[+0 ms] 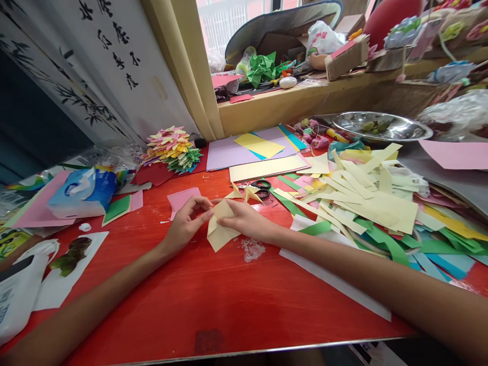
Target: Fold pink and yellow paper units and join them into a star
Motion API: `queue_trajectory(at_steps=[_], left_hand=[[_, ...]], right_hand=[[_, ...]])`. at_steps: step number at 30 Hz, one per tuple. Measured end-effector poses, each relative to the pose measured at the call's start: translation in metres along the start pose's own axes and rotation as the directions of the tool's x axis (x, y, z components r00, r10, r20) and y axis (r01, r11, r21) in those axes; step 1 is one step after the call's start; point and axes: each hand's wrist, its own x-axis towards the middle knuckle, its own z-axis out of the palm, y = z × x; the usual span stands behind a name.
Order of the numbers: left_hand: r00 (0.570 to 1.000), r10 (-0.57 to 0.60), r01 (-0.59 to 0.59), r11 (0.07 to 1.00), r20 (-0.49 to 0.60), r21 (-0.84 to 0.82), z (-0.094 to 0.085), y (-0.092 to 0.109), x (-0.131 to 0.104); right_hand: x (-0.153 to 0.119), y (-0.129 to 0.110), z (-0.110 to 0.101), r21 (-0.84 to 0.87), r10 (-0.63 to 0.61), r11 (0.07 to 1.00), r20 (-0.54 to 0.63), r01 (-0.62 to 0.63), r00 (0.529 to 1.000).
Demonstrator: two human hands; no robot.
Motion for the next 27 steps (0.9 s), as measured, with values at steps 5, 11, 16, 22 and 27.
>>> queue_trajectory(at_steps=[5,11,16,22,27], left_hand=[[0.999,-0.009,0.009,1.0,-0.032,-0.005,-0.001,-0.0016,-0.0008],[0.998,-0.026,0.026,1.0,-0.049,-0.007,-0.0003,0.0005,-0.0023],[0.998,-0.054,0.053,0.998,0.019,0.034,0.0013,-0.0005,-0.0019],[0.997,-0.062,0.064,0.996,0.037,-0.057,0.0018,-0.0016,0.0008],[0.997,-0.072,0.07,0.994,-0.031,-0.083,0.0028,0.002,-0.0002]], right_hand=[[0.0014,0.0007,0.0001,-0.011,0.035,0.999,-0.002,-0.035,0.999],[0.0022,0.0026,0.0005,-0.034,0.072,0.997,0.002,-0.072,0.997],[0.0039,0.0033,-0.0009,0.065,0.13,0.99,-0.063,-0.126,0.99],[0.0046,0.003,-0.0022,0.167,0.167,0.975,-0.128,-0.145,0.978],[0.0038,0.003,-0.0033,0.176,0.151,0.977,-0.163,-0.122,0.975]])
